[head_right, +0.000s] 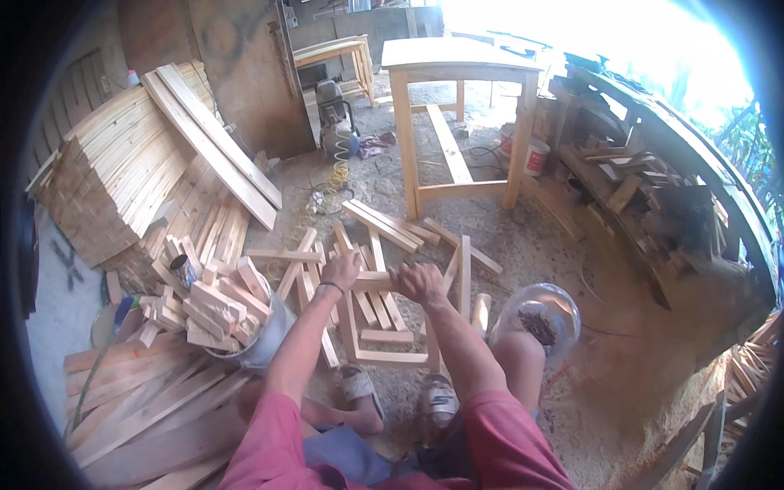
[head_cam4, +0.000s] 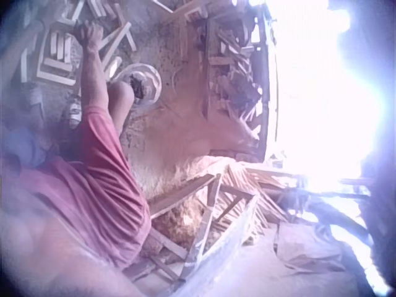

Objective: The person assembles a wooden frame by positioning wooden slats and hammering nails into the joints while sitting on the ground.

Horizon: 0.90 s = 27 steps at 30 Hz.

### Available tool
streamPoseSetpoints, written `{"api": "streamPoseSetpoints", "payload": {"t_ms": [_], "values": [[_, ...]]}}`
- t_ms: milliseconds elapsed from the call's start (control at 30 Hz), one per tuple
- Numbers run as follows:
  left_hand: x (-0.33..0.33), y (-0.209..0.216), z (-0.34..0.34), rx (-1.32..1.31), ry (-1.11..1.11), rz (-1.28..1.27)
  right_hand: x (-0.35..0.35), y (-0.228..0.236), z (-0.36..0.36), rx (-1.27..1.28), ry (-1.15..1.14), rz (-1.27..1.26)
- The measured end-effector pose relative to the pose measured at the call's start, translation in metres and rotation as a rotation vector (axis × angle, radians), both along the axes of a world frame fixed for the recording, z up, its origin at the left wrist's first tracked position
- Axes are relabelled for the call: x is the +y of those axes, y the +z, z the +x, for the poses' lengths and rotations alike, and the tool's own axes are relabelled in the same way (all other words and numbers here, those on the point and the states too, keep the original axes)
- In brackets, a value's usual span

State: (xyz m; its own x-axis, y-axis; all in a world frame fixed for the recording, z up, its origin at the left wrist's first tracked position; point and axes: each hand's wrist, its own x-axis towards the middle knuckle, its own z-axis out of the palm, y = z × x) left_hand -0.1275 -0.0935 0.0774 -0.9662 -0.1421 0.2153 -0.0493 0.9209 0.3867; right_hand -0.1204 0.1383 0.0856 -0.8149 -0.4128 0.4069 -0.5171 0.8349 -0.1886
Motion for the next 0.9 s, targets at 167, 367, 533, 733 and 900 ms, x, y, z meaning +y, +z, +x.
{"api": "streamPoseSetpoints", "payload": {"t_ms": [167, 367, 533, 733, 900], "values": [[-0.003, 0.002, -0.035, -0.182, -0.072, 0.008, -0.008, -0.015, -0.040, 0.057, -0.035, -0.015], [0.003, -0.001, -0.056, -0.205, -0.040, 0.077, -0.009, -0.031, -0.079, 0.097, -0.039, -0.003], [0.004, -0.021, -0.065, -0.270, -0.047, 0.039, -0.011, -0.053, -0.089, 0.244, -0.052, -0.025], [0.000, -0.032, -0.073, -0.257, 0.050, 0.011, -0.018, -0.038, -0.100, -0.052, -0.037, 0.060], [0.000, -0.035, -0.080, -0.289, -0.001, 0.026, -0.014, -0.054, -0.112, -0.070, -0.067, 0.137]]}}
